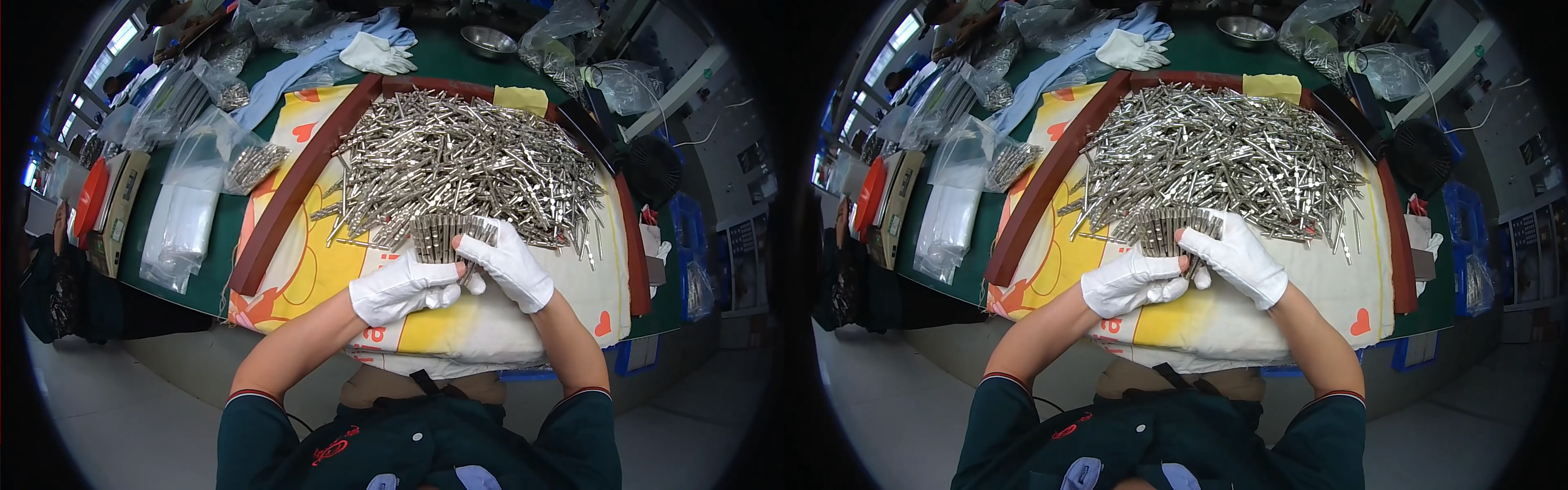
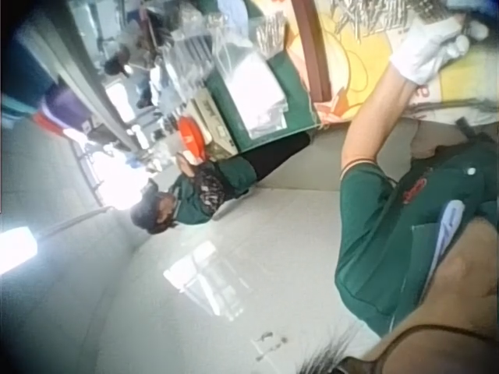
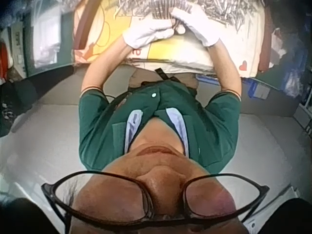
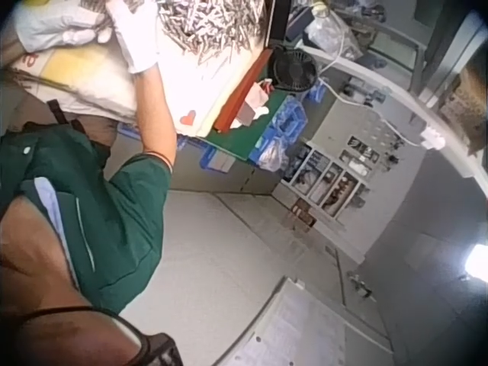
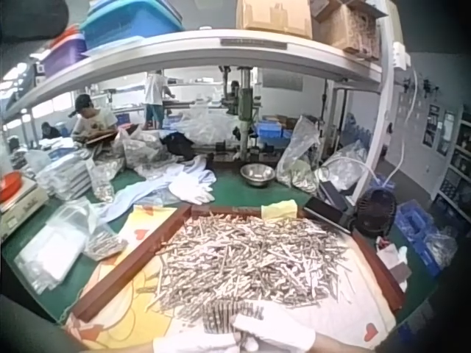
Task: Arranging small metal hardware components on a template for sorting and packaging.
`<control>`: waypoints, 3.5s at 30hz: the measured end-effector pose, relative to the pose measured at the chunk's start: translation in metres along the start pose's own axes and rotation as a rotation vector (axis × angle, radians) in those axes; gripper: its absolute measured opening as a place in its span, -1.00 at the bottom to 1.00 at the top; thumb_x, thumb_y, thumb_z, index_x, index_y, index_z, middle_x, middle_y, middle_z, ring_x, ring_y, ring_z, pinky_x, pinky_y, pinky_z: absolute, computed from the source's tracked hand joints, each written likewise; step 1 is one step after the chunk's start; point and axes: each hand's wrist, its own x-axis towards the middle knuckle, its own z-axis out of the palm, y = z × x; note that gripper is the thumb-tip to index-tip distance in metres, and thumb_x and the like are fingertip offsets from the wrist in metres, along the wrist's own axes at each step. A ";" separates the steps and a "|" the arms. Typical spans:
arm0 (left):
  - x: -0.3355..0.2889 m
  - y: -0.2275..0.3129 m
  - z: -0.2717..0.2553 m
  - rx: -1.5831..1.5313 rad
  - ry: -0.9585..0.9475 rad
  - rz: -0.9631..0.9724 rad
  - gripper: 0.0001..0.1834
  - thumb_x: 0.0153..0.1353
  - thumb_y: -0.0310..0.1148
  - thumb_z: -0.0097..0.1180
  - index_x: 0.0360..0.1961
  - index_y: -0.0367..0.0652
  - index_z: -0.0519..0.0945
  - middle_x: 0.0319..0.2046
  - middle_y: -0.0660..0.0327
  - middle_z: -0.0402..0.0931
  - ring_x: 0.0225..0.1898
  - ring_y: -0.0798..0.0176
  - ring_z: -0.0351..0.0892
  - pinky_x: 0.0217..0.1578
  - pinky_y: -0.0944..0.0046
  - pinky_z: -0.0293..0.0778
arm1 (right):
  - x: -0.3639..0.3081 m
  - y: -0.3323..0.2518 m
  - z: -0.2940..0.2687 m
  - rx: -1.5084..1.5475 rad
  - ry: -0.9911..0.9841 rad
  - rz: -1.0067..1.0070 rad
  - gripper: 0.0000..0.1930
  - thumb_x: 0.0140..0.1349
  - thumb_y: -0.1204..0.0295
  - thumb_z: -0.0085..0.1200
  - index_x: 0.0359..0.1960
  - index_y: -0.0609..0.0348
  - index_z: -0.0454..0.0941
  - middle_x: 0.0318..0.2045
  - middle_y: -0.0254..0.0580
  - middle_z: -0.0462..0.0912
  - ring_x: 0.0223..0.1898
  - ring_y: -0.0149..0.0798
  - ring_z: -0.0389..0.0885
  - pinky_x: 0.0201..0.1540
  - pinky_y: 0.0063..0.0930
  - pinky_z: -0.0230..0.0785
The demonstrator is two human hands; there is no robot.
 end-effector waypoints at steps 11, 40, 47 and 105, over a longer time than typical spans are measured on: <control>0.002 -0.004 -0.006 -0.081 -0.008 -0.008 -0.68 0.33 -0.37 0.10 0.07 -0.15 0.41 -0.29 0.09 0.59 -0.57 0.51 0.37 -0.60 0.56 0.29 | 0.002 0.007 0.000 -0.031 0.035 -0.053 -0.80 0.35 0.36 0.01 -0.22 0.26 0.57 -0.50 -0.39 0.59 -0.67 -0.59 0.42 -0.58 -0.66 0.29; -0.004 -0.009 -0.001 -0.026 -0.174 -0.086 -0.83 0.20 -0.46 0.25 -0.24 -0.15 0.50 -0.45 0.36 0.46 -0.59 0.62 0.30 -0.65 0.58 0.16 | 0.000 0.006 0.013 0.100 -0.013 -0.245 0.26 -0.21 0.00 0.53 0.44 0.26 -0.06 0.11 0.05 0.49 0.12 -0.18 0.50 0.20 -0.34 0.33; -0.014 -0.008 0.002 0.098 -0.209 -0.026 -0.85 0.17 -0.45 0.28 -0.26 -0.20 0.57 -0.52 0.36 0.48 -0.64 0.58 0.30 -0.69 0.56 0.13 | -0.010 0.003 0.025 0.132 -0.121 0.048 -0.76 -0.01 0.48 0.24 -0.28 0.22 0.52 -0.11 0.10 0.65 -0.12 -0.24 0.60 0.01 -0.36 0.45; -0.186 0.216 -0.091 1.105 1.213 0.465 -0.82 0.12 -0.48 0.04 -0.47 -0.40 0.61 -0.63 0.10 0.58 -0.67 0.37 0.52 -0.64 0.40 0.43 | 0.276 -0.151 0.201 -1.110 -0.771 -0.191 -0.79 0.04 0.49 0.21 -0.25 0.18 0.59 -0.48 -0.32 0.59 -0.48 -0.31 0.51 -0.36 -0.42 0.44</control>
